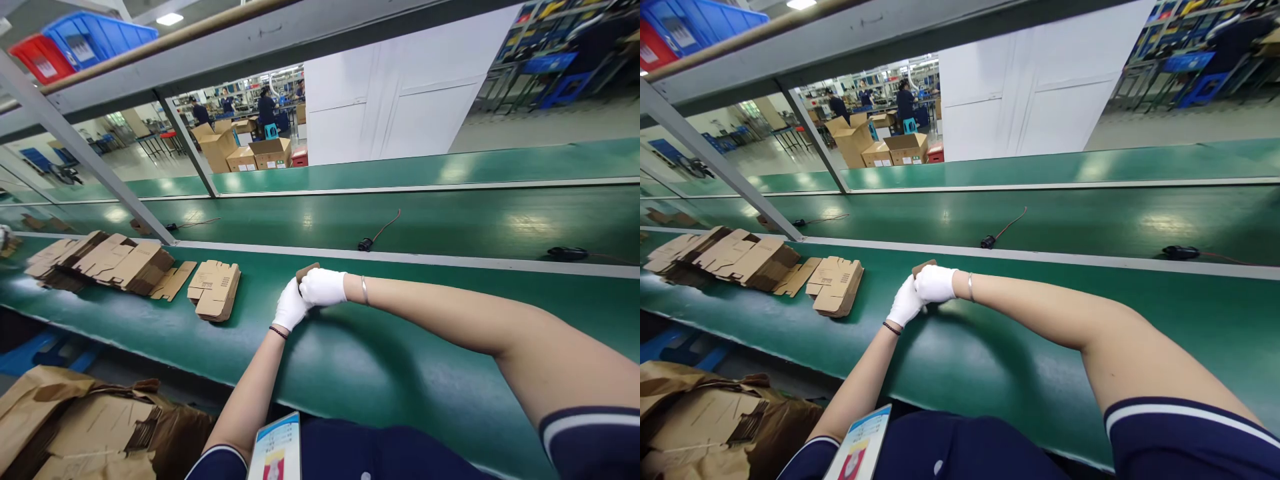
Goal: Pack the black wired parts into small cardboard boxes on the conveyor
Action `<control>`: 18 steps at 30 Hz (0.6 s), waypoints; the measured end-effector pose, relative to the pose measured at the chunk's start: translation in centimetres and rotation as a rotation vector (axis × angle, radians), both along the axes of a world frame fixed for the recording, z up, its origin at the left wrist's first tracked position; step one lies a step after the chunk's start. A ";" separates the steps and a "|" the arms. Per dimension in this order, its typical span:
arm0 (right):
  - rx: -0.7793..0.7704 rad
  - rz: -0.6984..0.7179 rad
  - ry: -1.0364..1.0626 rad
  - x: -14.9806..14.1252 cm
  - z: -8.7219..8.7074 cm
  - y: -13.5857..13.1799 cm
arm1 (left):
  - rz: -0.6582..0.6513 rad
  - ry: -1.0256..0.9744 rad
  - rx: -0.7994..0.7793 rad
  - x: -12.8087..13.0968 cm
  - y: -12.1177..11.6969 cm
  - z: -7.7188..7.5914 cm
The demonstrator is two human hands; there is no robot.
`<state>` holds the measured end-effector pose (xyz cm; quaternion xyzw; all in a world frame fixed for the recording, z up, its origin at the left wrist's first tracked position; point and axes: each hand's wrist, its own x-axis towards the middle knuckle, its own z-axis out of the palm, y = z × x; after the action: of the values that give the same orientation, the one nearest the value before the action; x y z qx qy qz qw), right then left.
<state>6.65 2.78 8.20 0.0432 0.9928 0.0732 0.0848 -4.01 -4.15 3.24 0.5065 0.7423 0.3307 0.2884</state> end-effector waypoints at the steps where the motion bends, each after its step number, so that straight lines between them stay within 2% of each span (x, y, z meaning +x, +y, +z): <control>1: -0.023 -0.026 0.004 0.2 0.0 0.4 | -0.020 -0.004 0.003 0.0 -0.1 0.0; 5: -0.101 -0.178 0.007 0.5 -0.6 1.1 | -0.057 -0.026 0.018 0.0 -0.1 -0.3; 9: -0.143 -0.318 0.016 0.1 -1.1 0.2 | -0.072 -0.042 0.030 -0.3 0.0 -0.5; 18: -0.082 -0.397 0.127 1.3 0.0 -1.1 | -0.117 -0.087 0.034 -0.8 0.0 -0.9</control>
<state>7.93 1.69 8.23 0.2390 0.9703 0.0119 0.0366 -4.79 -4.16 2.39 0.5389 0.6925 0.3475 0.3305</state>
